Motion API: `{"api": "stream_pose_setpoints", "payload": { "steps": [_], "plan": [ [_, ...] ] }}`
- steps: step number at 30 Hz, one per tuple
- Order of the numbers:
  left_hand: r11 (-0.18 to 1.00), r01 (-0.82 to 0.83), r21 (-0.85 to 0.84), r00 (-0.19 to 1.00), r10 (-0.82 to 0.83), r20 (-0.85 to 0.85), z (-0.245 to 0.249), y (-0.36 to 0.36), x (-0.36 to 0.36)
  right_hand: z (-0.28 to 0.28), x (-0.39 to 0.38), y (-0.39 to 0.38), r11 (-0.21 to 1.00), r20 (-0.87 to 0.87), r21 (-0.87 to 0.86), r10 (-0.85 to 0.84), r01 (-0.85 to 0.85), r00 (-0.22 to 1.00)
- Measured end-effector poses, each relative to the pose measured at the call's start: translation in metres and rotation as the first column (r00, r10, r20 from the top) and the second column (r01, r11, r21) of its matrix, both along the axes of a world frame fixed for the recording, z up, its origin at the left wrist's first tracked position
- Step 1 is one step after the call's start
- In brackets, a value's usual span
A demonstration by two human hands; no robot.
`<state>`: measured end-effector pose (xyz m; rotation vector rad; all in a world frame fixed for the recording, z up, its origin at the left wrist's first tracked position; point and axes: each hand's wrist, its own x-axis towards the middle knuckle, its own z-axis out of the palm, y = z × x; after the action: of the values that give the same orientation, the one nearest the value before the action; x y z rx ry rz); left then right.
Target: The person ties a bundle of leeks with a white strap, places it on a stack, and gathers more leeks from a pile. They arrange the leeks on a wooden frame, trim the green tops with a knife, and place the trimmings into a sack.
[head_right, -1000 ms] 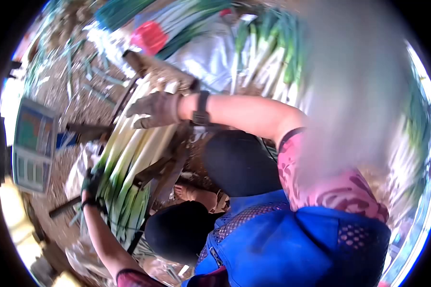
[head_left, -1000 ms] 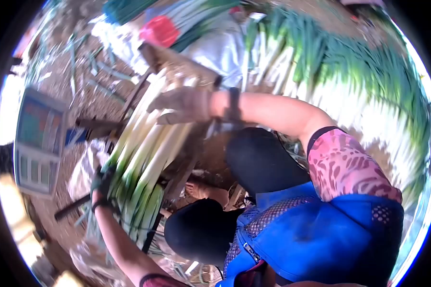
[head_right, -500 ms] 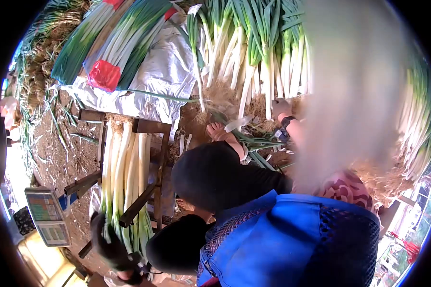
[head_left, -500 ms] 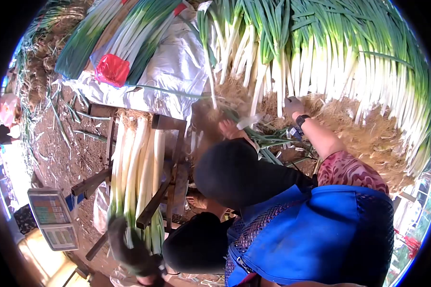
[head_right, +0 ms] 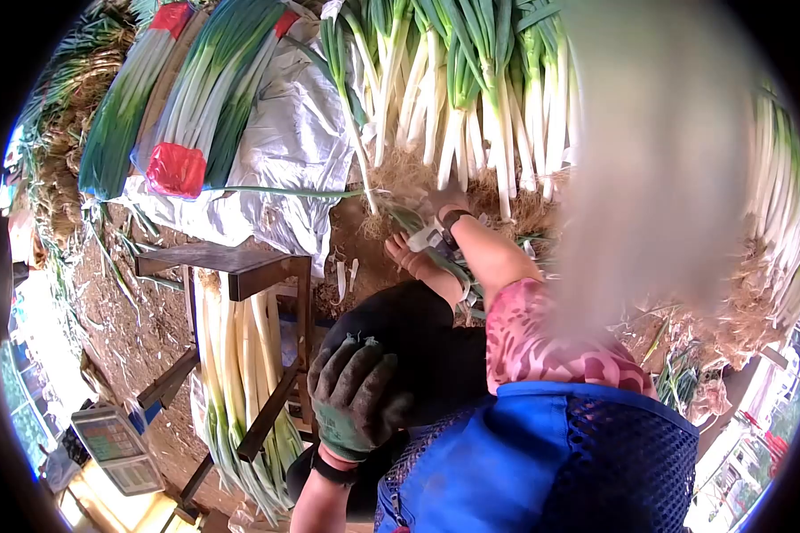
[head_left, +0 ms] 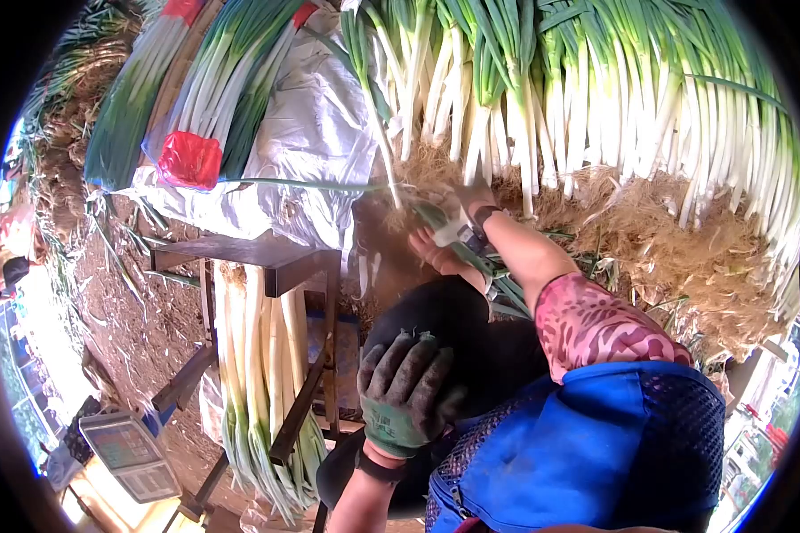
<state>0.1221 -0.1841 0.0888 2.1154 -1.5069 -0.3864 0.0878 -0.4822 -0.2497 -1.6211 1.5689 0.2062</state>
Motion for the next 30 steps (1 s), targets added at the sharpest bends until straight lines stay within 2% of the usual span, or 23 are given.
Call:
{"api": "stream_pose_setpoints", "payload": {
  "steps": [3,4,5,7,9,10,12,14,16,17,19,21,26,27,28,29,30],
  "plan": [
    [1.000,0.003,0.008,1.000,-0.003,-0.009,-0.001,-0.001,0.004,0.031,-0.014,-0.017,0.999,-0.056,0.036,0.030,-0.028,0.998],
    [1.000,0.001,0.008,1.000,-0.001,-0.013,-0.002,-0.001,0.005,0.026,-0.034,-0.025,0.973,-0.039,-0.226,0.028,-0.036,0.999],
    [1.000,0.000,0.007,1.000,0.000,-0.015,-0.003,-0.001,0.007,0.017,-0.055,-0.036,0.880,-0.020,-0.474,0.030,-0.036,0.999],
    [1.000,-0.005,0.000,1.000,0.005,-0.005,-0.006,0.000,0.007,0.058,-0.070,-0.067,0.870,-0.131,-0.481,0.054,-0.111,0.990],
    [1.000,-0.008,-0.005,1.000,0.008,0.002,-0.009,-0.002,0.004,0.061,-0.076,-0.105,0.846,-0.193,-0.505,0.081,-0.170,0.978],
    [1.000,-0.006,-0.001,1.000,0.006,0.007,-0.008,-0.003,0.004,0.090,-0.065,-0.107,0.894,-0.121,-0.440,0.033,-0.083,0.992],
    [1.000,-0.007,0.004,1.000,0.007,0.010,-0.007,-0.004,0.005,0.059,-0.054,-0.138,0.882,-0.206,-0.465,-0.021,-0.079,0.978],
    [1.000,-0.008,0.003,1.000,0.008,-0.005,-0.007,-0.007,0.005,0.046,-0.028,-0.141,0.953,-0.225,-0.302,-0.078,0.007,0.971],
    [1.000,0.002,-0.015,0.999,-0.001,0.036,-0.009,-0.012,0.003,0.040,0.012,-0.124,0.944,-0.374,-0.321,-0.056,-0.073,0.926],
    [1.000,0.004,-0.017,0.998,-0.003,0.057,-0.009,-0.012,0.003,0.039,0.025,-0.112,0.913,-0.458,-0.393,-0.095,-0.106,0.884],
    [1.000,0.010,-0.010,0.999,-0.009,0.048,-0.009,-0.014,0.004,0.057,0.020,-0.108,0.939,-0.388,-0.323,-0.017,-0.119,0.922],
    [1.000,0.000,-0.001,0.999,0.001,0.037,-0.010,-0.016,0.006,0.044,-0.003,-0.116,0.955,-0.171,-0.296,-0.055,0.002,0.984],
    [0.999,-0.016,0.047,1.000,0.015,0.012,-0.009,-0.019,0.003,-0.006,0.017,-0.122,0.984,-0.411,-0.169,-0.012,-0.064,0.912],
    [0.999,-0.010,0.049,1.000,0.010,0.006,-0.009,-0.019,0.003,-0.012,0.028,-0.122,0.971,-0.518,-0.232,-0.174,0.058,0.838],
    [0.999,-0.005,0.048,1.000,0.005,0.001,-0.008,-0.019,0.003,-0.010,0.013,-0.126,0.982,-0.384,-0.176,-0.134,0.070,0.914],
    [0.999,-0.001,0.044,1.000,0.001,-0.001,-0.008,-0.020,0.004,0.038,0.009,-0.117,0.990,-0.235,-0.121,-0.099,0.072,0.967],
    [1.000,0.009,0.023,1.000,-0.009,0.014,-0.009,-0.021,0.006,0.046,0.006,-0.119,0.987,-0.212,-0.118,-0.128,0.105,0.969]
  ]
}}
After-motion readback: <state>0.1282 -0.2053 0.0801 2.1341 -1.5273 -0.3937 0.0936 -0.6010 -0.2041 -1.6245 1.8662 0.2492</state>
